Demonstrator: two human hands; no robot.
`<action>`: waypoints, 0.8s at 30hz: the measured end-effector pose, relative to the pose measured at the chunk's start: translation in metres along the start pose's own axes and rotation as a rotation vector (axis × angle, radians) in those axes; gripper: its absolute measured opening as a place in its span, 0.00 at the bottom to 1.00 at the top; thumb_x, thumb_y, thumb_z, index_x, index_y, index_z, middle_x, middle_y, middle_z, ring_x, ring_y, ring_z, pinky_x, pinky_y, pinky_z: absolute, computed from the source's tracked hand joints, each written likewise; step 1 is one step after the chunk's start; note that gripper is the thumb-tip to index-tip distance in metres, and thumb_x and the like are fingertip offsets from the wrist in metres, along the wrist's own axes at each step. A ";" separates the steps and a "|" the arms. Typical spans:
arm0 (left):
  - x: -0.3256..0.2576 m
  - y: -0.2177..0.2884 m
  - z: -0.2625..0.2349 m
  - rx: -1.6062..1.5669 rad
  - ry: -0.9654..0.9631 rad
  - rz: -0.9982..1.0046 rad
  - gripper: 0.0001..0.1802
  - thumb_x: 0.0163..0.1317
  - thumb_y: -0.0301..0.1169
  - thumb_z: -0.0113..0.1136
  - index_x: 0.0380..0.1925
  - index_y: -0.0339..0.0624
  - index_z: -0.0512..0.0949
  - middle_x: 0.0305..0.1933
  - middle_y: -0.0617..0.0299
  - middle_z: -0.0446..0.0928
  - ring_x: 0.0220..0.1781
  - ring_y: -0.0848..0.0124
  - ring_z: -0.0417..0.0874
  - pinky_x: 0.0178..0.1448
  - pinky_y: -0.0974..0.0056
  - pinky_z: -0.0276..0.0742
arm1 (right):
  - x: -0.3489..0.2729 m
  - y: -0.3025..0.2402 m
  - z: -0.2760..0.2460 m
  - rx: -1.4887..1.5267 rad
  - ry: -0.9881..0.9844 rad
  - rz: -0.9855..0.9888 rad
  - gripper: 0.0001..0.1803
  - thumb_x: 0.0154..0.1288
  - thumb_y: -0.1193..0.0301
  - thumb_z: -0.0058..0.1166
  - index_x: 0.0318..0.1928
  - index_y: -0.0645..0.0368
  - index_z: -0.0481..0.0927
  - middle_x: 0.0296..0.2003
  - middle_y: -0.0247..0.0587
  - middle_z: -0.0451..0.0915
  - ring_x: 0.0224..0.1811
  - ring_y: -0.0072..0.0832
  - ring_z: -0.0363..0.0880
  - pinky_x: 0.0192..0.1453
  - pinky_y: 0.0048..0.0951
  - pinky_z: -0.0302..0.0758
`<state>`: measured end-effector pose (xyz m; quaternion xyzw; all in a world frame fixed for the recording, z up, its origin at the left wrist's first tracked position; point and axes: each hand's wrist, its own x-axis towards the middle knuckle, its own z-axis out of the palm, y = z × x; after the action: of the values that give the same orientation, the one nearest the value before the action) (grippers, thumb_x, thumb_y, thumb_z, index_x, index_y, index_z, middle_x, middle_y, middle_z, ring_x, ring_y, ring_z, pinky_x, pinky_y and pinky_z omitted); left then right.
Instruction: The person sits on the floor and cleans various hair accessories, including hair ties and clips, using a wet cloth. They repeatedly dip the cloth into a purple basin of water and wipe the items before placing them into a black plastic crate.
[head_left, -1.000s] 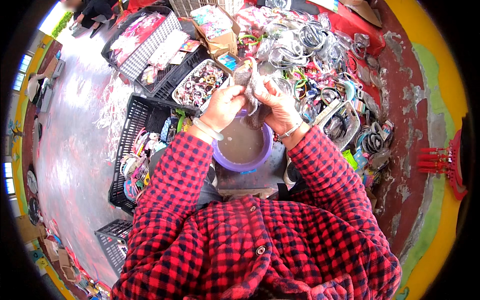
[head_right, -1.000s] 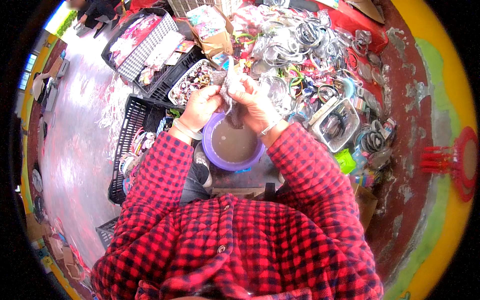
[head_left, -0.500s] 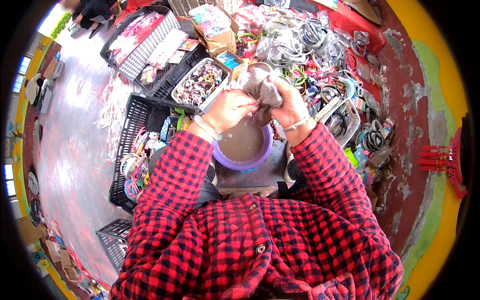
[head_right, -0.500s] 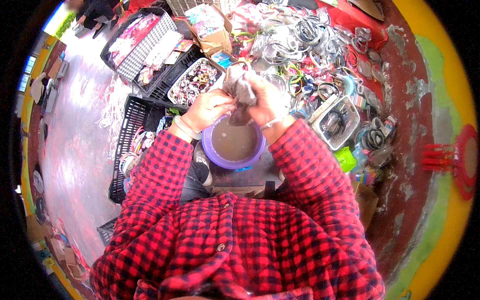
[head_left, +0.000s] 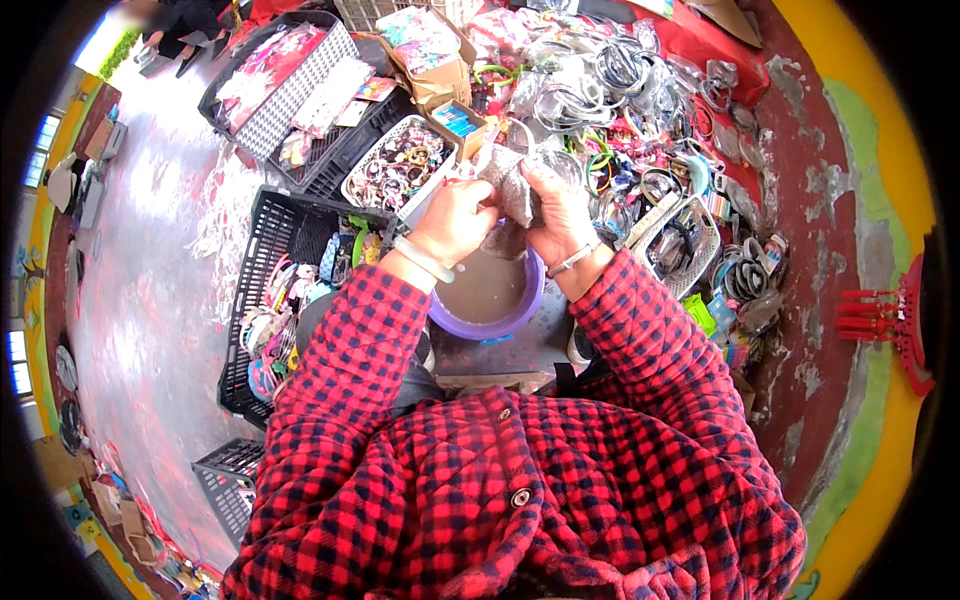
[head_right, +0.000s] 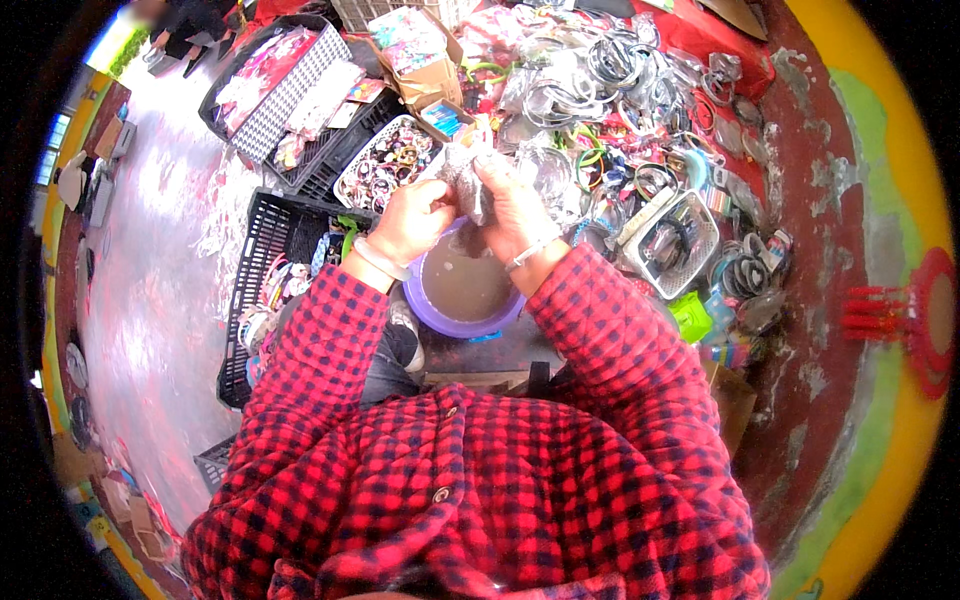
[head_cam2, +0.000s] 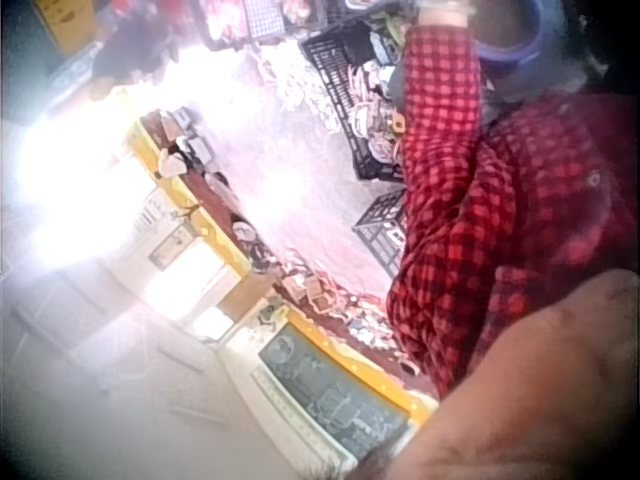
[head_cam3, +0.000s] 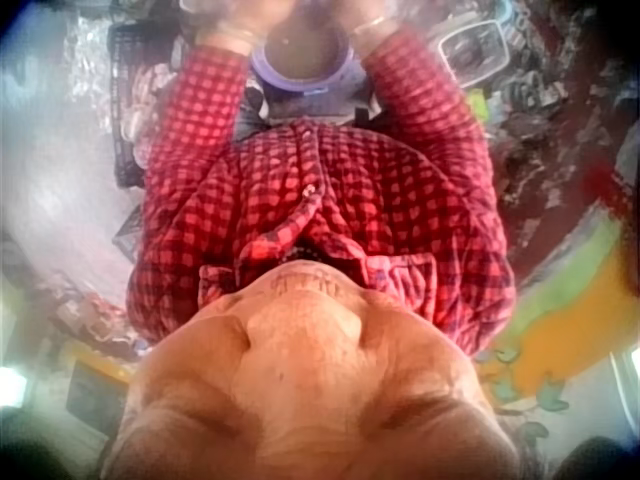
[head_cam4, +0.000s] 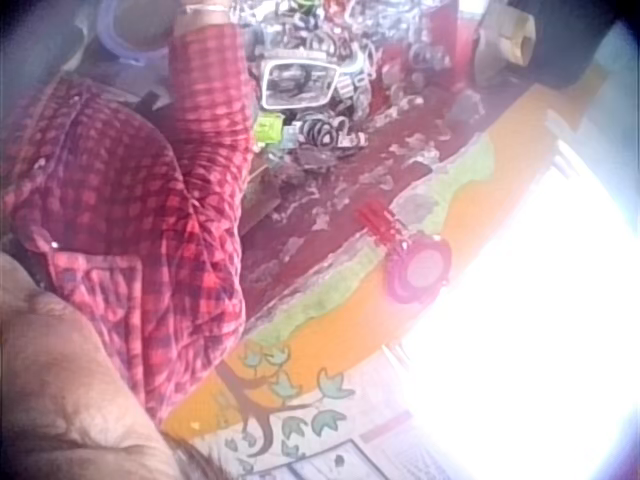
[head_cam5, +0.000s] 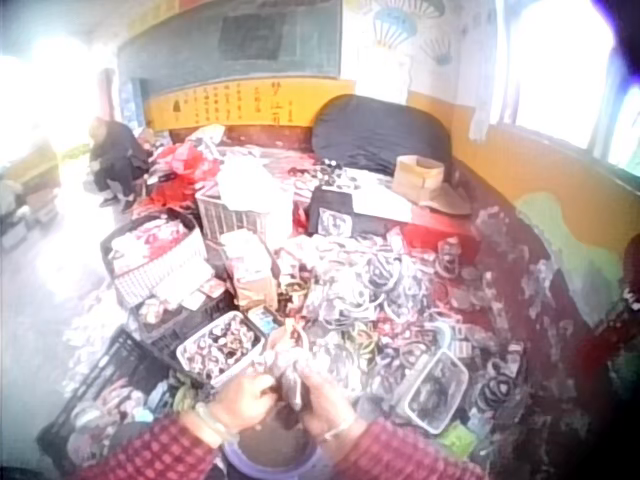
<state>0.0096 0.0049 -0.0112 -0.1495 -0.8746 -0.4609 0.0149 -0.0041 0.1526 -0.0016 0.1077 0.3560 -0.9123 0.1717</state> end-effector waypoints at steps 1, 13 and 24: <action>0.000 -0.001 0.003 -0.139 -0.022 -0.046 0.03 0.50 0.22 0.59 0.26 0.36 0.76 0.28 0.58 0.77 0.30 0.71 0.78 0.36 0.67 0.73 | 0.002 -0.002 -0.002 0.010 0.003 0.021 0.12 0.61 0.71 0.51 0.45 0.58 0.75 0.38 0.37 0.78 0.39 0.28 0.76 0.43 0.31 0.73; -0.001 0.000 -0.007 -0.166 -0.161 0.231 0.04 0.51 0.25 0.60 0.25 0.37 0.74 0.22 0.60 0.73 0.25 0.71 0.73 0.31 0.67 0.68 | 0.019 -0.041 -0.022 0.117 -0.128 0.122 0.14 0.62 0.66 0.50 0.44 0.62 0.75 0.39 0.42 0.79 0.40 0.33 0.77 0.49 0.37 0.72; 0.001 -0.003 -0.002 0.029 -0.111 0.208 0.10 0.53 0.32 0.61 0.22 0.36 0.73 0.23 0.53 0.71 0.26 0.58 0.73 0.31 0.60 0.68 | 0.004 -0.025 -0.006 0.116 -0.128 0.062 0.17 0.63 0.62 0.48 0.46 0.62 0.75 0.41 0.42 0.78 0.44 0.35 0.76 0.51 0.39 0.71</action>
<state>0.0079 0.0021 -0.0121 -0.2643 -0.8604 -0.4353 0.0163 -0.0171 0.1726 0.0083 0.0700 0.2873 -0.9306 0.2155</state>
